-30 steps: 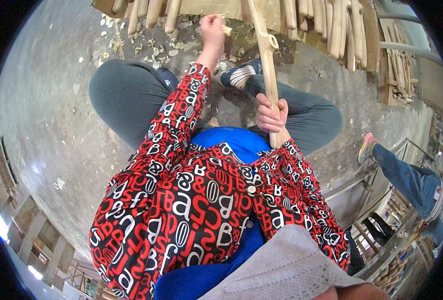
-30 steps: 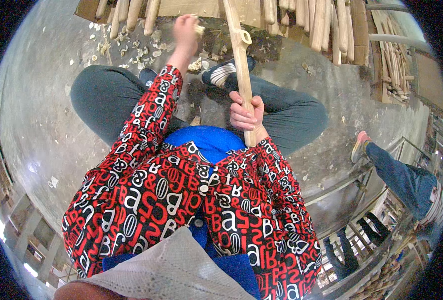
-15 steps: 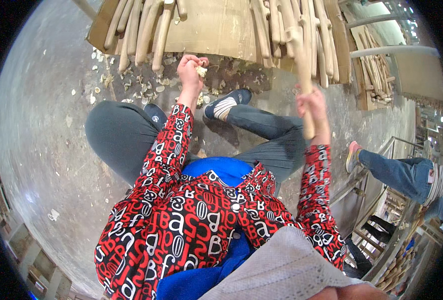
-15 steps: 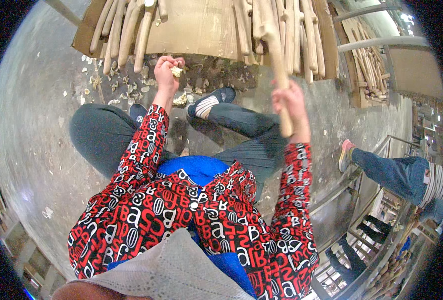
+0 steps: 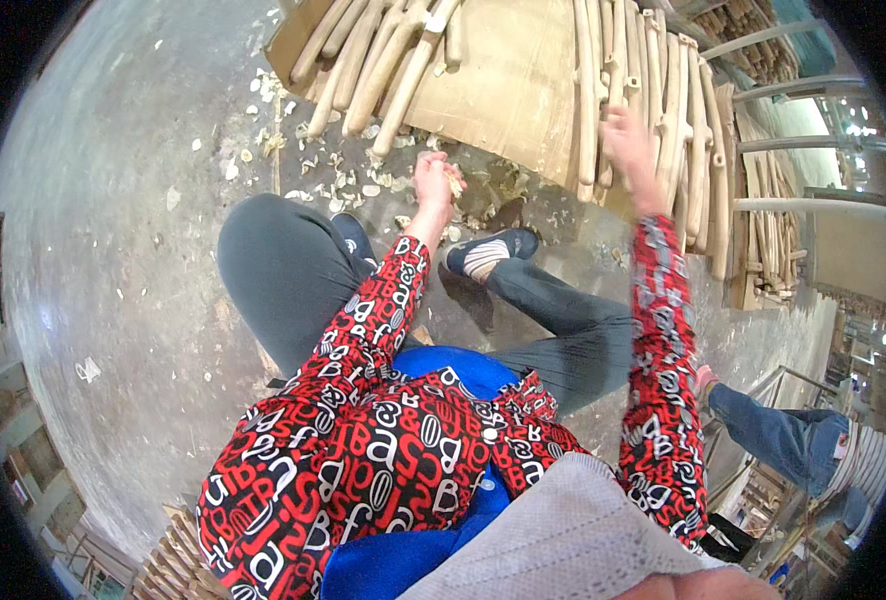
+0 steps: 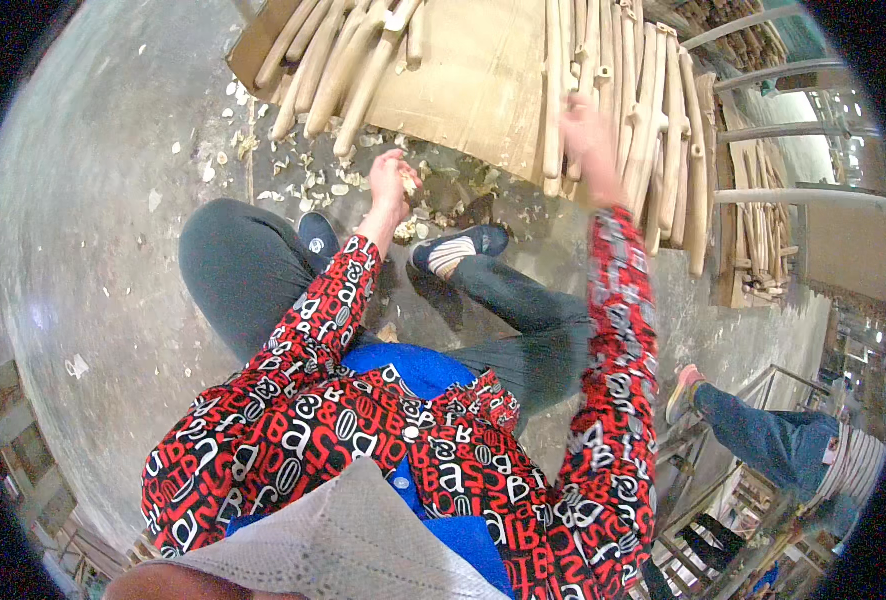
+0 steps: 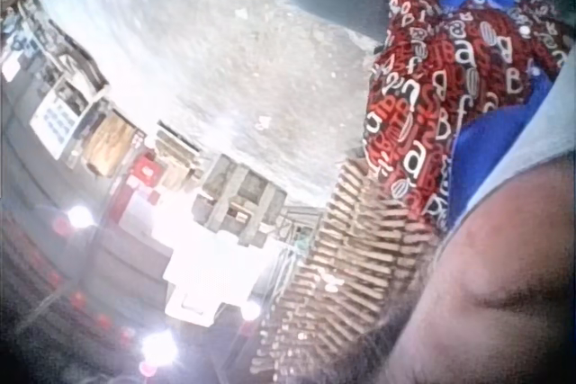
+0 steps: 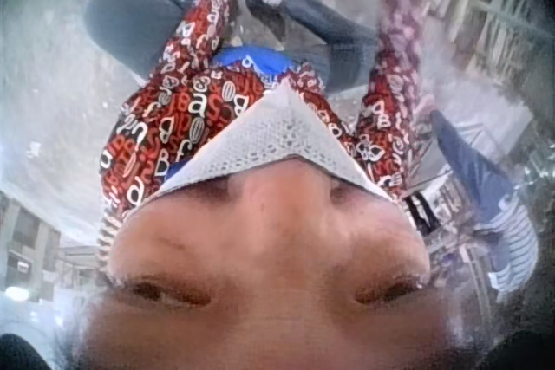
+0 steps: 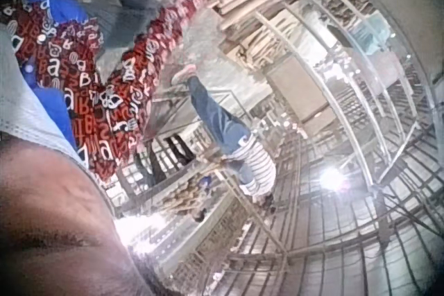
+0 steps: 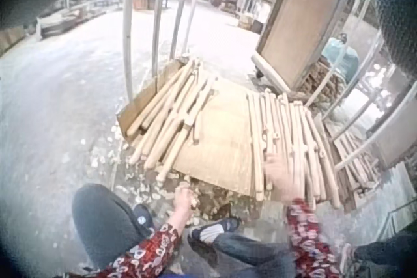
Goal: The person sits on the floor and smooths wooden dowels by hand, rubbing the surface repeatedly. They pick up dowels from a nearby pile, work on them, and place them back down.
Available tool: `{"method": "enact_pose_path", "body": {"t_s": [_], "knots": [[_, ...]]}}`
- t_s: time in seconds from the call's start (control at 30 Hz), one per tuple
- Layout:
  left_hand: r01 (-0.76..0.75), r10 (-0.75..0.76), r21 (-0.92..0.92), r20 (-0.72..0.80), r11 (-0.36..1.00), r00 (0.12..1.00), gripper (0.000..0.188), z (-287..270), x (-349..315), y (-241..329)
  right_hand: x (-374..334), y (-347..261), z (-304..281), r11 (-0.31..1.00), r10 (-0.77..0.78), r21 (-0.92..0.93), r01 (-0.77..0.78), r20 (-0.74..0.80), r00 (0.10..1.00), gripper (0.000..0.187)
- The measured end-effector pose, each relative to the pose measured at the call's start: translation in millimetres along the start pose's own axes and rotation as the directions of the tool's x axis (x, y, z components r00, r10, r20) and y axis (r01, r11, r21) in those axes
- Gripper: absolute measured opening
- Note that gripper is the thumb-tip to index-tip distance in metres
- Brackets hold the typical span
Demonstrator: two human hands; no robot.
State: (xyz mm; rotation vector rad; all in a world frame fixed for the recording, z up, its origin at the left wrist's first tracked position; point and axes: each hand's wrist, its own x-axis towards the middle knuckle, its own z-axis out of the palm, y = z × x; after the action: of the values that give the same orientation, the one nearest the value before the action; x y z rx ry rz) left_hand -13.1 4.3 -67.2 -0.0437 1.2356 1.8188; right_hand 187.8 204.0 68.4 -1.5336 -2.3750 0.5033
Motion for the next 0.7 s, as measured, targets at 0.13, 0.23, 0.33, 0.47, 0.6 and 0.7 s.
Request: {"method": "enact_pose_path", "body": {"t_s": [0.13, 0.23, 0.33, 0.47, 0.6, 0.7], "knots": [[0.105, -0.105, 0.007, 0.117, 0.994, 0.988, 0.025, -5, -2, -8, 0, -144, 140, 0.573, 0.054, 0.679, -0.459, 0.527, 0.848, 0.048], [0.152, -0.166, 0.068, 0.286, 0.986, 0.944, 0.031, -11, 1, -14, -12, -209, 204, 0.392, 0.202, 0.63, -0.671, 0.652, 0.73, 0.051], [0.129, -0.117, -0.055, 0.186, 0.99, 0.976, 0.027, -31, 4, -30, -21, -239, 234, 0.295, 0.299, 0.622, -0.725, 0.661, 0.688, 0.05], [0.231, -0.196, -0.174, 0.199, 0.957, 0.96, 0.021, -1, -16, -45, 7, -185, 224, -0.081, 0.063, 0.756, -0.649, 0.654, 0.754, 0.028], [0.229, -0.212, -0.049, 0.229, 0.972, 0.95, 0.025, -32, -5, -20, -24, -175, 181, -0.452, -0.253, 0.531, -0.717, 0.695, 0.673, 0.029], [0.116, -0.12, 0.071, 0.059, 0.991, 0.991, 0.026, -18, -8, -16, -53, -101, 137, -0.374, -0.307, 0.56, -0.739, 0.677, 0.669, 0.038]]}}
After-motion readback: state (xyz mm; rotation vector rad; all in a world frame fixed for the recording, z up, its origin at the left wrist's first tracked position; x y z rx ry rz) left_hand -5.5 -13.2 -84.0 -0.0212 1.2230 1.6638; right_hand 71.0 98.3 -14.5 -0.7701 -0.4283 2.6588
